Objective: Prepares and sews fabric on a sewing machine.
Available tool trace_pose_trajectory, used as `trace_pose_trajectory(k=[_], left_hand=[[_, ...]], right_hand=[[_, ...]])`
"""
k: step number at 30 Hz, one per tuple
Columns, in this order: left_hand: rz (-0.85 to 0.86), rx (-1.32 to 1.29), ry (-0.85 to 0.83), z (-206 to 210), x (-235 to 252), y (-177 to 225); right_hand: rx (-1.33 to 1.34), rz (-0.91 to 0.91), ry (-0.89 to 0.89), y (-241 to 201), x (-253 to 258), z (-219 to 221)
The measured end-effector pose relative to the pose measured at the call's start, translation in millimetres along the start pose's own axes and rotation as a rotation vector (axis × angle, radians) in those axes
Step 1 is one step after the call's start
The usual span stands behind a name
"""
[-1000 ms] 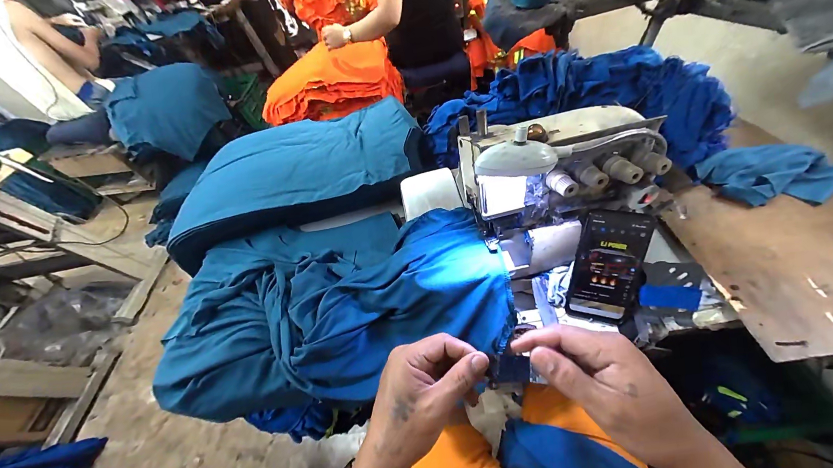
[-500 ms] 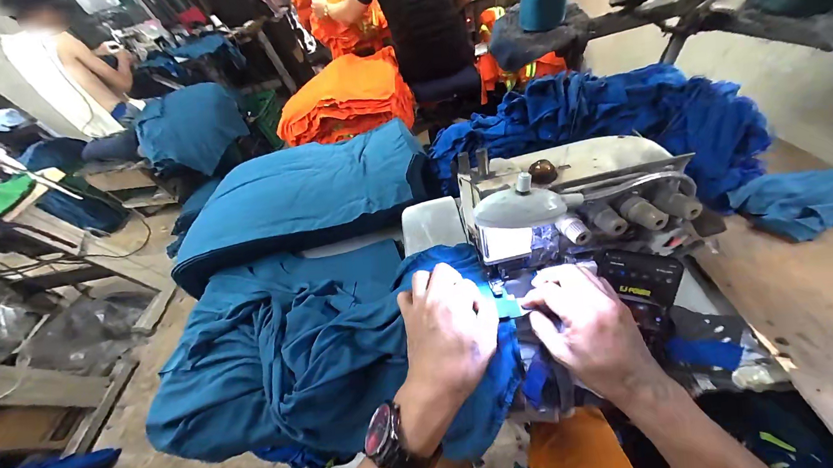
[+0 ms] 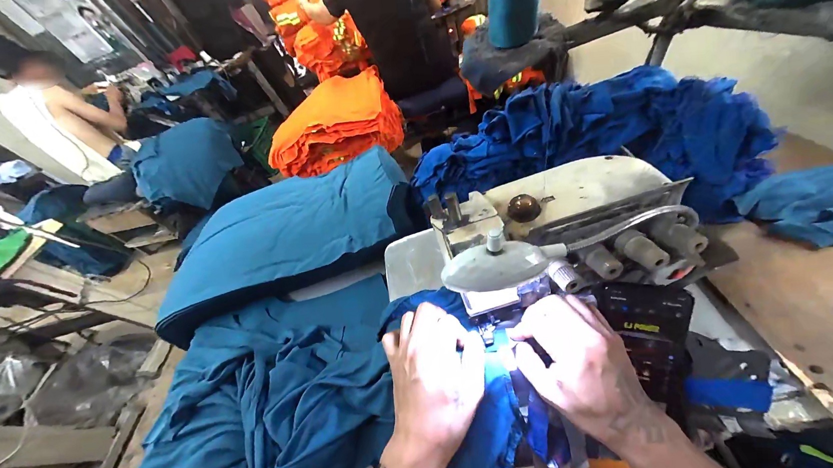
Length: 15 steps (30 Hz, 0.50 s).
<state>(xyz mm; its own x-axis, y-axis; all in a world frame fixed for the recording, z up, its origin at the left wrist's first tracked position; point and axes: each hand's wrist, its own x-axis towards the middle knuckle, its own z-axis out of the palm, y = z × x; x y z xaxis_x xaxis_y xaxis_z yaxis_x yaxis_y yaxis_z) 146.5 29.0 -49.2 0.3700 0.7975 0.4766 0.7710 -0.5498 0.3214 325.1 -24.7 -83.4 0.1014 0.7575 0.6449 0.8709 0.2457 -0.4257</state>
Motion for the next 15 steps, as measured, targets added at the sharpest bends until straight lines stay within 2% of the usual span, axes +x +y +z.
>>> trace_pose_trajectory(k=[15], left_hand=[[0.03, -0.027, 0.023, 3.0, -3.5, -2.6]], right_hand=[[0.003, 0.012, -0.017, -2.0, -1.2, -0.6]])
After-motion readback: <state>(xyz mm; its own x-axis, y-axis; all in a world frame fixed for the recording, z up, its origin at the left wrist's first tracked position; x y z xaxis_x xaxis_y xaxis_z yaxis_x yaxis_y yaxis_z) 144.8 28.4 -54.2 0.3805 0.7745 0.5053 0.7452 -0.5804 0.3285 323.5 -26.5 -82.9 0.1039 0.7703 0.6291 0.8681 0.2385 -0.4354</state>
